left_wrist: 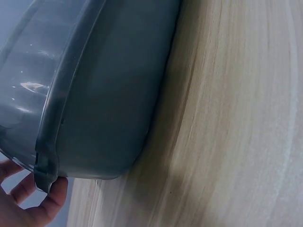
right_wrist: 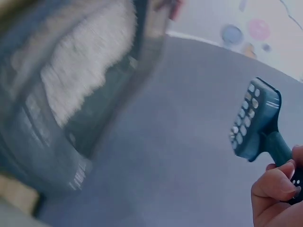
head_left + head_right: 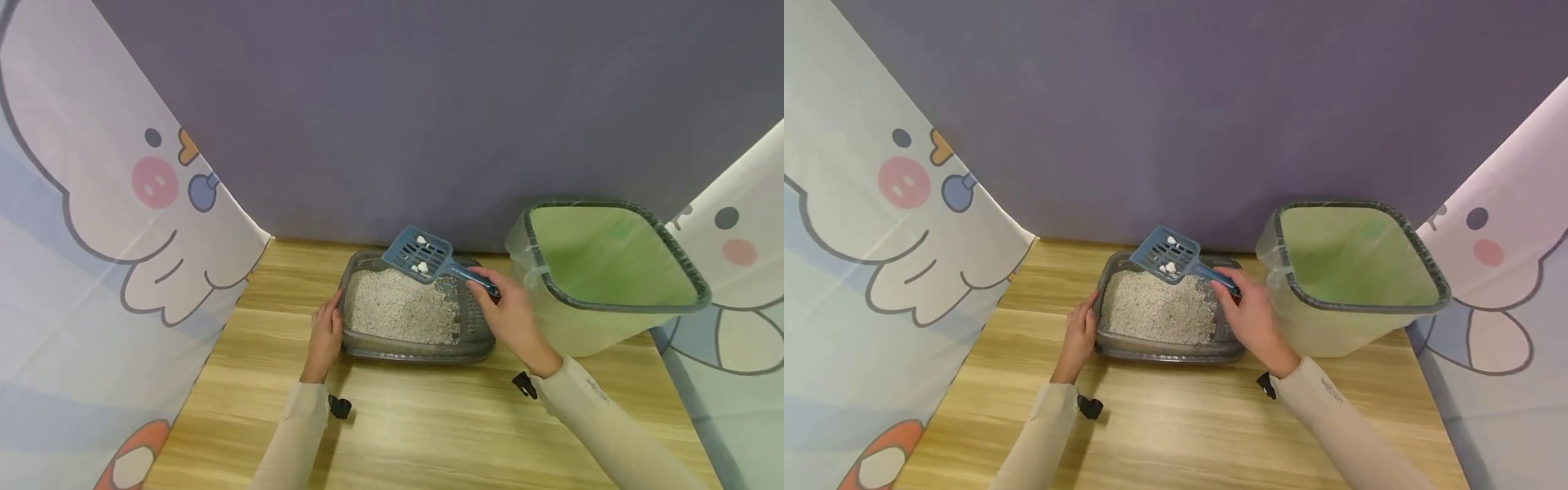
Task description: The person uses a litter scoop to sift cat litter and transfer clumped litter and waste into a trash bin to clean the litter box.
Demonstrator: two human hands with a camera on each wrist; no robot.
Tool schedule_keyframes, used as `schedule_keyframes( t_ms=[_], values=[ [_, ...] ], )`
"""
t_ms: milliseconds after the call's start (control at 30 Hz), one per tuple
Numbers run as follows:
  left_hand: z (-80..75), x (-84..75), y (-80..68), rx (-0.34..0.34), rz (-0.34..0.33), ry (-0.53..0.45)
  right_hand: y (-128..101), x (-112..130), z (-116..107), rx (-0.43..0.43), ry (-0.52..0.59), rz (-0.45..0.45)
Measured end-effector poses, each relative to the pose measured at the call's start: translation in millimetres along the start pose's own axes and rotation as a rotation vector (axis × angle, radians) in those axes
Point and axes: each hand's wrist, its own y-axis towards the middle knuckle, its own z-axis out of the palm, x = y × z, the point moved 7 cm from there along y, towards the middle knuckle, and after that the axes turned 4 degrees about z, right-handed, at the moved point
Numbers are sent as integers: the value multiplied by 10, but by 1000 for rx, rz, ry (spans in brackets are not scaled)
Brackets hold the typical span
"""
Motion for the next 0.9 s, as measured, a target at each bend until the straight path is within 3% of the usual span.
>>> schedule_keyframes(
  t_ms=[200, 333, 500, 700, 900],
  values=[
    [11, 35, -20, 12, -20, 5, -5, 158, -695, -185, -27, -36],
    [15, 43, -16, 14, -9, 10, -62, 122, -1204, -299, -97, 69],
    [11, 29, -14, 10, 4, 3, -155, -94, -1736, -435, -246, 164],
    [30, 48, -18, 24, -3, 19, -267, -351, -1975, -524, -356, 88],
    [33, 52, -14, 27, -4, 12, -380, -460, -2001, -627, -298, -28]
  ],
)
